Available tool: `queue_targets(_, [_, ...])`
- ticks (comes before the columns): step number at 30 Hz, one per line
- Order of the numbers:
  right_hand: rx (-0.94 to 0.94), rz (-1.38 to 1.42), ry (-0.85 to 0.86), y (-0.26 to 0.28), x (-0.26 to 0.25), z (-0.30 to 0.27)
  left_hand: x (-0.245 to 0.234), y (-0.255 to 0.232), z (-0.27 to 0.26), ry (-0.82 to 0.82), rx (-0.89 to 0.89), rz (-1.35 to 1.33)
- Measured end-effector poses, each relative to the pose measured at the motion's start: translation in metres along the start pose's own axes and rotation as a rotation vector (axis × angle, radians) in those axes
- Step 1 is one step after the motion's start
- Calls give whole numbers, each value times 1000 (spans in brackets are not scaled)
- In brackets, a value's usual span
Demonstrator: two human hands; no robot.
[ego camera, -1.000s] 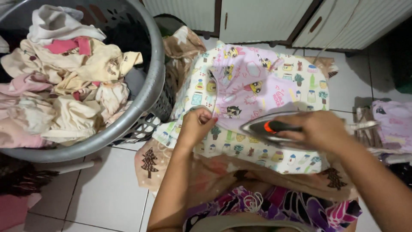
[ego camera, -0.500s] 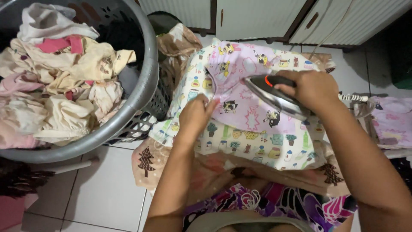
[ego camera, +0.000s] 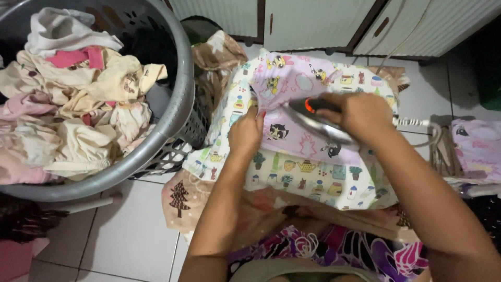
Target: Ironing small pieces of baby or toddler clothing on a flat surface.
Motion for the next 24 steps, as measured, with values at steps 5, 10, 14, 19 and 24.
queue_targets(5, [23, 32, -55, 11, -11, -13, -3, 0, 3, 37, -38, -12])
queue_targets(10, [-15, -205, 158, 17, 10, -62, -4, 1, -4, 6, 13, -28])
queue_targets(14, [301, 2, -56, -49, -11, -53, -19, -9, -4, 64, -59, -210])
queue_targets(19, [422, -19, -277, -123, -7, -13, -38, -26, -15, 173, 1, -575])
queue_targets(24, [371, 20, -356, -113, -20, 16, -84, -22, -34, 176, -67, -708])
Point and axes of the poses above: each hand's wrist, its own z-axis towards the middle knuckle, its own x-axis out of the palm, y = z × x, the point moved 8 cm from there along z, towards the middle knuckle, and after that the axes turned 4 degrees about -y, right-handed, at the moved point
